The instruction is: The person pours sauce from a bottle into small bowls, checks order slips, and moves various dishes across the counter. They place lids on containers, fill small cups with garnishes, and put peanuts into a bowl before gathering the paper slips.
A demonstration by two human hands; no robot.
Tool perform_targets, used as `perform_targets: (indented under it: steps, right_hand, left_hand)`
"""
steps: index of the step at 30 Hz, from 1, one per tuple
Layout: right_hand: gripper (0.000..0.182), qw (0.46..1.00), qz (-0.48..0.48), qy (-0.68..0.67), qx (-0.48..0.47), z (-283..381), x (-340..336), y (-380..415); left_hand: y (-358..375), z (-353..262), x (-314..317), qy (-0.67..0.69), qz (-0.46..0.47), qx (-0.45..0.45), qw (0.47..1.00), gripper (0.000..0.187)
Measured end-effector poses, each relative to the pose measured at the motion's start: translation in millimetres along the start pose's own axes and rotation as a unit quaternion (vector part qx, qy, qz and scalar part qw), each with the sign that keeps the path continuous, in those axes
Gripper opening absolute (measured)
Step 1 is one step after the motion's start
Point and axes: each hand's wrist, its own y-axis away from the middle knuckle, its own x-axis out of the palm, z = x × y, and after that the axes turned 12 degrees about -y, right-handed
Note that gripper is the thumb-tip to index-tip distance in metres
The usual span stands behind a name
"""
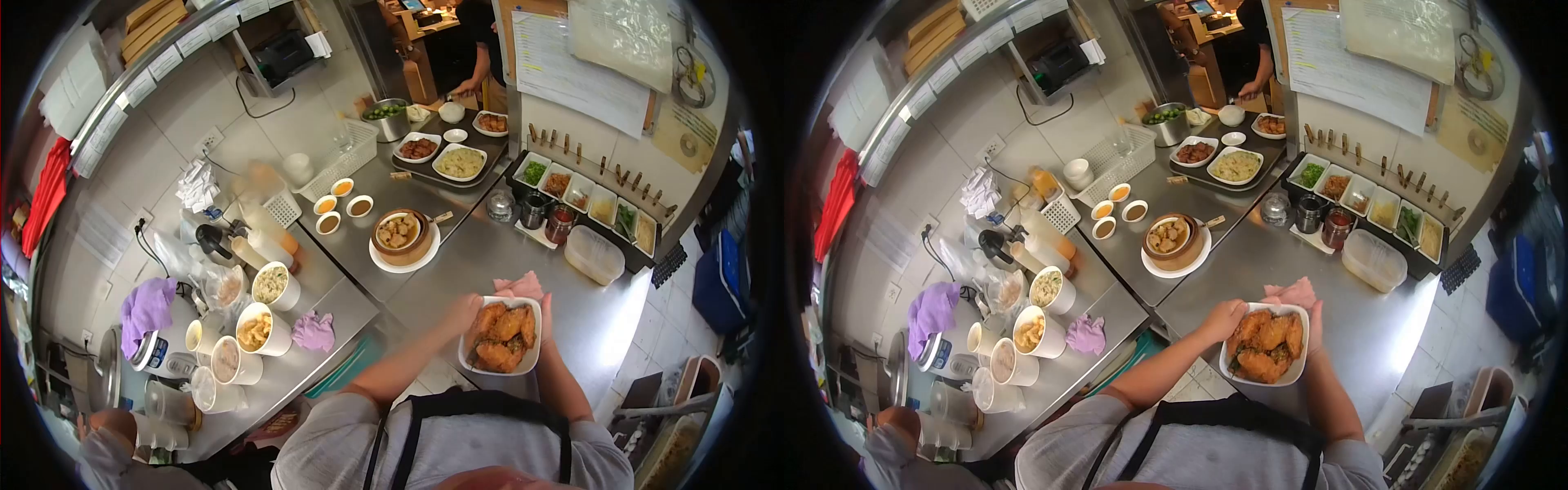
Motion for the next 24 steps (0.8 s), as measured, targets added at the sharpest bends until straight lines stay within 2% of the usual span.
perform_targets:
  steps: [2,4,7,8,11,13,15,17,20,23,24]
  right_hand:
    - [0.071,0.978,0.084,-0.19,0.019,-18.3,-12.3,1.6]
    - [0.073,0.963,0.082,-0.256,0.014,-31.9,-1.5,12.2]
    - [0.081,0.983,-0.049,-0.175,-0.031,-28.0,34.6,50.2]
    - [0.09,0.963,-0.089,-0.251,-0.049,-23.0,34.9,56.3]
    - [0.093,0.975,-0.003,-0.157,-0.156,-13.3,46.9,63.4]
    - [0.091,0.981,0.073,-0.003,-0.181,-0.6,44.7,63.0]
    - [0.09,0.971,0.057,0.084,-0.215,20.0,29.8,50.0]
    - [0.085,0.987,0.093,0.01,-0.129,37.4,34.2,33.4]
    - [0.08,0.999,0.011,-0.006,0.05,31.2,40.2,15.1]
    - [0.08,0.983,-0.093,0.037,0.151,36.4,8.8,-14.6]
    - [0.074,0.973,-0.147,0.128,0.128,37.5,8.0,-26.9]
  left_hand:
    - [-4.7,-9.0,-0.4,0.003,-0.029,-0.022,0.999,0.031]
    - [-10.4,-9.9,2.2,0.0,-0.089,-0.045,0.995,0.031]
    - [-20.4,-13.4,-3.0,-0.023,-0.129,-0.079,0.988,0.031]
    - [-22.7,-14.5,-6.4,-0.033,-0.133,-0.091,0.986,0.03]
    - [-23.9,-27.0,-17.3,-0.045,-0.135,-0.103,0.984,0.03]
    - [-21.5,-33.4,-19.4,-0.07,-0.116,-0.084,0.987,0.03]
    - [-13.6,-42.1,-19.9,-0.069,-0.076,-0.086,0.991,0.029]
    - [-5.1,-46.6,-15.5,-0.049,-0.065,-0.065,0.995,0.03]
    - [5.8,-51.3,-6.8,0.012,-0.057,-0.101,0.993,0.031]
    - [12.5,-28.9,-5.4,0.05,-0.069,-0.12,0.989,0.031]
    - [13.6,-15.9,-9.4,0.052,-0.104,-0.122,0.986,0.031]
